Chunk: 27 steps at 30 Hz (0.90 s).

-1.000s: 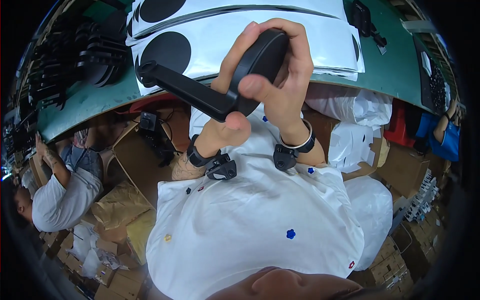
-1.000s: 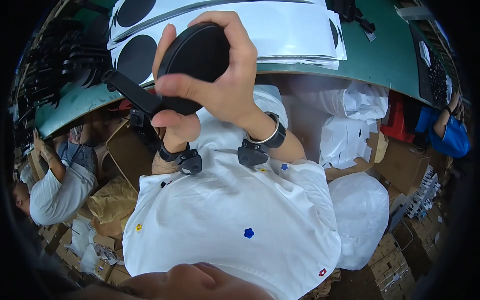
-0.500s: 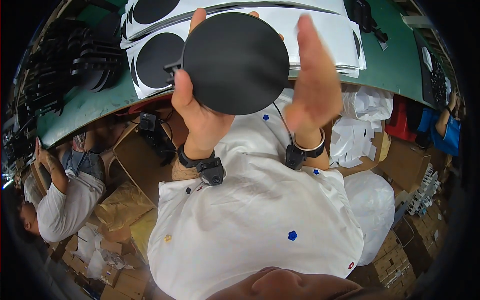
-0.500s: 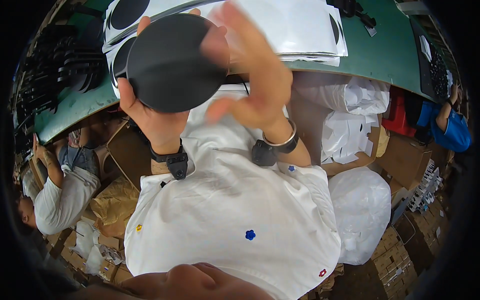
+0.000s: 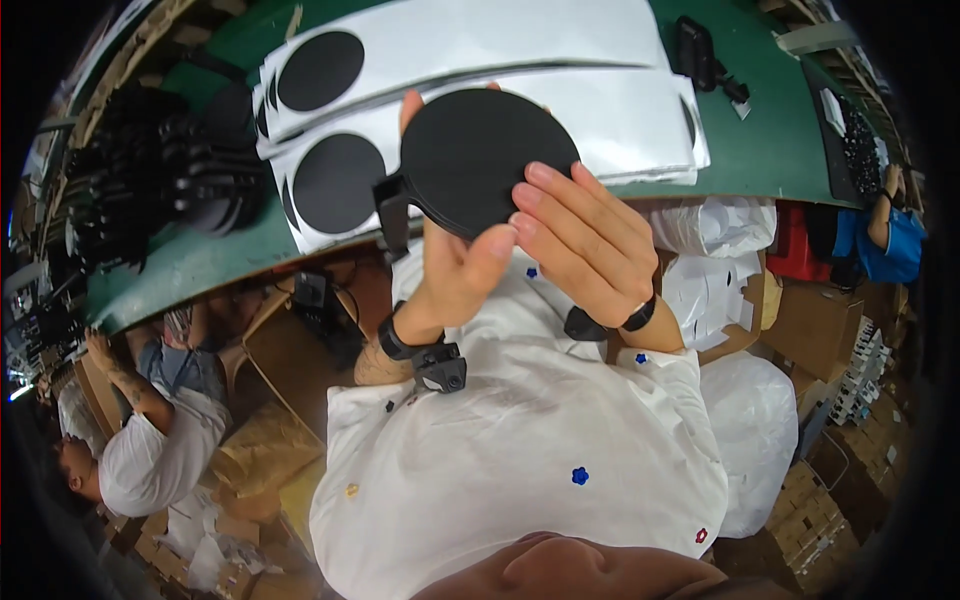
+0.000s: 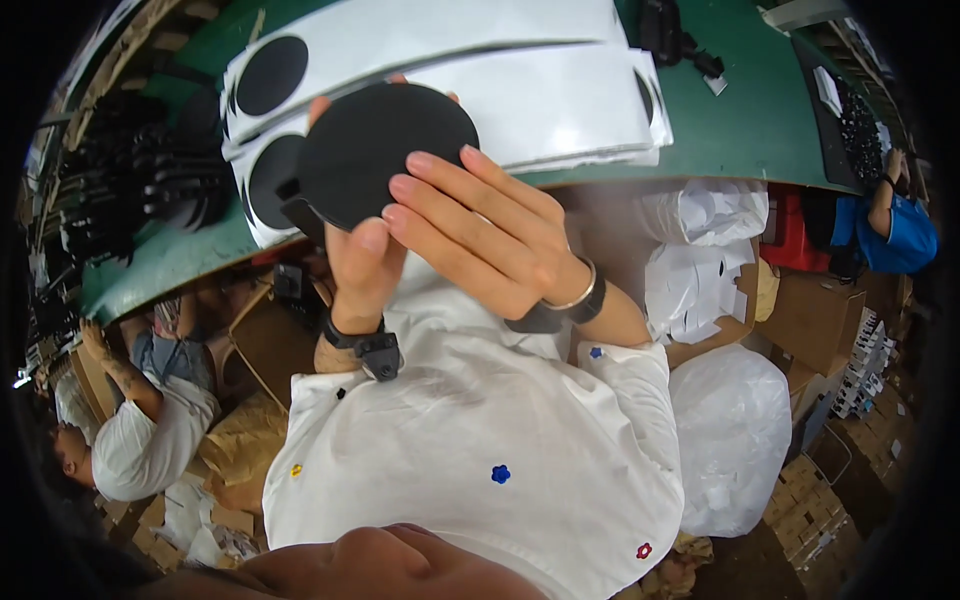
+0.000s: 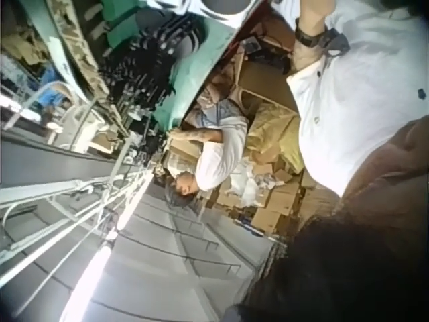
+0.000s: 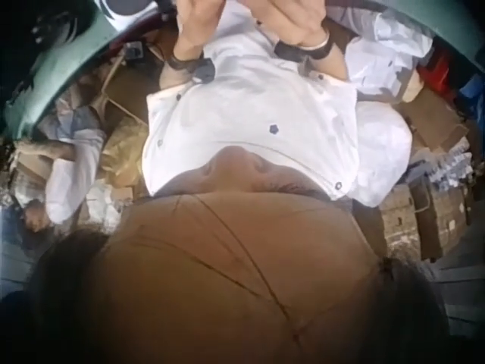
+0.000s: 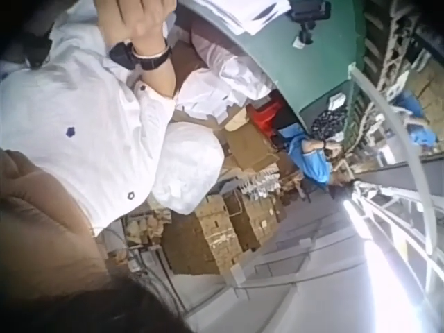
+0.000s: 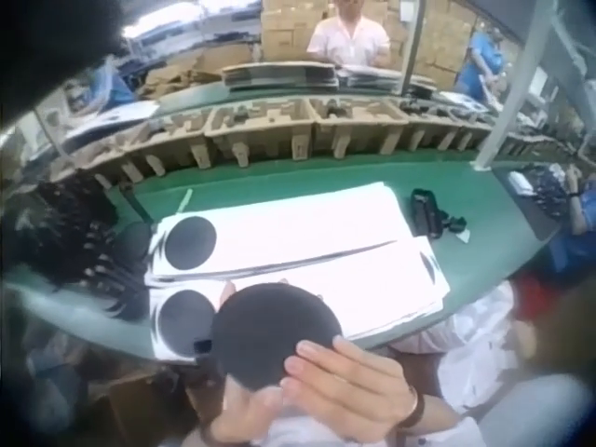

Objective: The person peels a black circular sticker from a sheet by hand and presses it onto the base of a black plastic stand. This process is repeated for several stands, which are then placed into a cardboard tray on the assembly line.

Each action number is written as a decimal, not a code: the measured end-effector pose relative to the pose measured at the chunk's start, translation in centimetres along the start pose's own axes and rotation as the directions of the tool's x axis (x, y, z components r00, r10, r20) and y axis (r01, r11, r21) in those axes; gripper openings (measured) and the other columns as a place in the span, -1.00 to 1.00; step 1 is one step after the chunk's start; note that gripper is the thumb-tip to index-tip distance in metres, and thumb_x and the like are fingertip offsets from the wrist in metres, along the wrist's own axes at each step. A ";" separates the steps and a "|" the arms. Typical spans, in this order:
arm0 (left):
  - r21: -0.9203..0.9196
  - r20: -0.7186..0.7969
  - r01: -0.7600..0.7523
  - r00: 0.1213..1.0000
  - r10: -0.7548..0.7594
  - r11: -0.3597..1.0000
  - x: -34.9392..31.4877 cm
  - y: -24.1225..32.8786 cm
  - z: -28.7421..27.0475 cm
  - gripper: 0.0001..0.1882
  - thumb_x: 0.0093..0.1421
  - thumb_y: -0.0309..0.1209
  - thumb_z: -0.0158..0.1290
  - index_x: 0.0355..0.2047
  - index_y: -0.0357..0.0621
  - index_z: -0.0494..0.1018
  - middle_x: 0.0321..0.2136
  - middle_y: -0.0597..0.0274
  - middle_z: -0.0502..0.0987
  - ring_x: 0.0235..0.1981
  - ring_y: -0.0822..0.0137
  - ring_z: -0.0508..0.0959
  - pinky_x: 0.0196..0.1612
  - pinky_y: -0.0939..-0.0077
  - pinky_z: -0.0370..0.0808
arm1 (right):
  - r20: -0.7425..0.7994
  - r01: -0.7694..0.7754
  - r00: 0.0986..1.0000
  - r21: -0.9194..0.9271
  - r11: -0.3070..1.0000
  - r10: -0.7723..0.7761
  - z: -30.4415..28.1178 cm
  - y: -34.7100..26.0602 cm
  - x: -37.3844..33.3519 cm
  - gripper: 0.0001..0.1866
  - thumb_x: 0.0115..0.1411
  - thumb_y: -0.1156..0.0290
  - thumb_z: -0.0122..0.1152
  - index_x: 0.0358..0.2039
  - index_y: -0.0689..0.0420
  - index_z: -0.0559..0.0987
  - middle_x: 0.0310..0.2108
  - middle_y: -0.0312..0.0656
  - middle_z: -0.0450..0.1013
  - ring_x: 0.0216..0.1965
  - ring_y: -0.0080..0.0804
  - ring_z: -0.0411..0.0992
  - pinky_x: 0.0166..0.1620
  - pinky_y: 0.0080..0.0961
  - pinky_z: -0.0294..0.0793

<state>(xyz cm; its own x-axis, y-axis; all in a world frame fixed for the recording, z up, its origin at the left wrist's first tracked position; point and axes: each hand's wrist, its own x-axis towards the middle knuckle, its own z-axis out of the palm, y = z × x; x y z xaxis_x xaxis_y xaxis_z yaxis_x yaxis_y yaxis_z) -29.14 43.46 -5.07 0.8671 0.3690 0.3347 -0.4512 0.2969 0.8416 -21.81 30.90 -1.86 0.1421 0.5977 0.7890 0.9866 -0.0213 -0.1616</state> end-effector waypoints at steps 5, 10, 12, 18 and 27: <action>-0.147 0.015 0.134 0.991 -0.133 0.980 2.4 0.5 0.7 0.04 0.13 -0.17 0.02 0.29 -0.14 -0.55 0.21 0.03 0.10 0.19 0.19 0.20 0.24 0.32 0.10 | 0.006 0.029 1.000 -0.137 0.990 -0.028 -0.9 1.6 2.4 -0.78 -0.08 0.63 0.13 -0.36 0.27 0.59 -0.31 -0.05 0.55 -0.20 -0.17 0.54 -0.07 -0.31 0.49; -0.107 0.345 0.396 0.875 -0.340 0.912 4.8 3.9 -1.0 -0.02 0.13 -0.17 0.07 0.31 -0.18 -0.35 0.22 0.02 0.09 0.21 0.12 0.21 0.24 0.28 0.11 | -0.001 0.065 0.998 -0.164 0.984 -0.066 -2.2 5.0 7.0 -0.74 -0.14 0.70 0.11 -0.36 0.28 0.60 -0.39 -0.07 0.55 -0.29 -0.22 0.56 -0.19 -0.39 0.54; 0.029 0.592 0.472 0.702 -0.396 0.881 5.8 6.0 -2.4 -0.07 0.12 -0.18 0.09 0.32 -0.19 -0.23 0.22 0.01 0.12 0.21 0.10 0.22 0.24 0.28 0.12 | -0.087 0.104 0.989 -0.170 0.980 -0.120 -2.2 9.1 9.1 -0.73 -0.13 0.74 0.09 -0.36 0.28 0.59 -0.41 -0.09 0.55 -0.35 -0.23 0.57 -0.30 -0.48 0.55; 0.736 0.219 -0.008 0.949 -0.227 0.677 5.5 18.0 -6.6 -0.48 0.05 -0.26 0.11 -0.05 -0.36 0.35 -0.10 -0.11 0.46 -0.08 0.05 0.45 0.02 0.25 0.34 | -0.258 -0.386 0.916 -0.350 0.854 0.308 -2.8 26.6 13.4 -0.74 0.01 0.56 0.20 -0.22 0.13 0.61 -0.46 0.02 0.53 -0.46 -0.18 0.54 -0.40 -0.48 0.50; 0.845 -0.479 0.271 0.768 0.426 0.461 -0.1 18.8 -14.9 -0.65 -0.07 -0.56 0.02 -0.20 -0.37 0.34 -0.22 -0.02 0.47 -0.11 0.12 0.44 0.07 0.30 0.31 | -0.311 -0.649 0.750 -0.515 0.560 0.583 -4.7 45.5 12.8 -0.73 0.03 0.41 0.25 -0.22 0.16 0.61 -0.41 0.08 0.52 -0.36 -0.06 0.50 -0.26 -0.25 0.47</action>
<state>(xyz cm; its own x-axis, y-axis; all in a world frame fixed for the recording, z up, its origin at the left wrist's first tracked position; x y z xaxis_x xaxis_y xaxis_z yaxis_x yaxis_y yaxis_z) -40.83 62.17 4.39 0.3727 0.8313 0.4125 0.2049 -0.5072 0.8371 25.25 33.75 3.67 0.7071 0.1871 0.6820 0.5016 -0.8125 -0.2971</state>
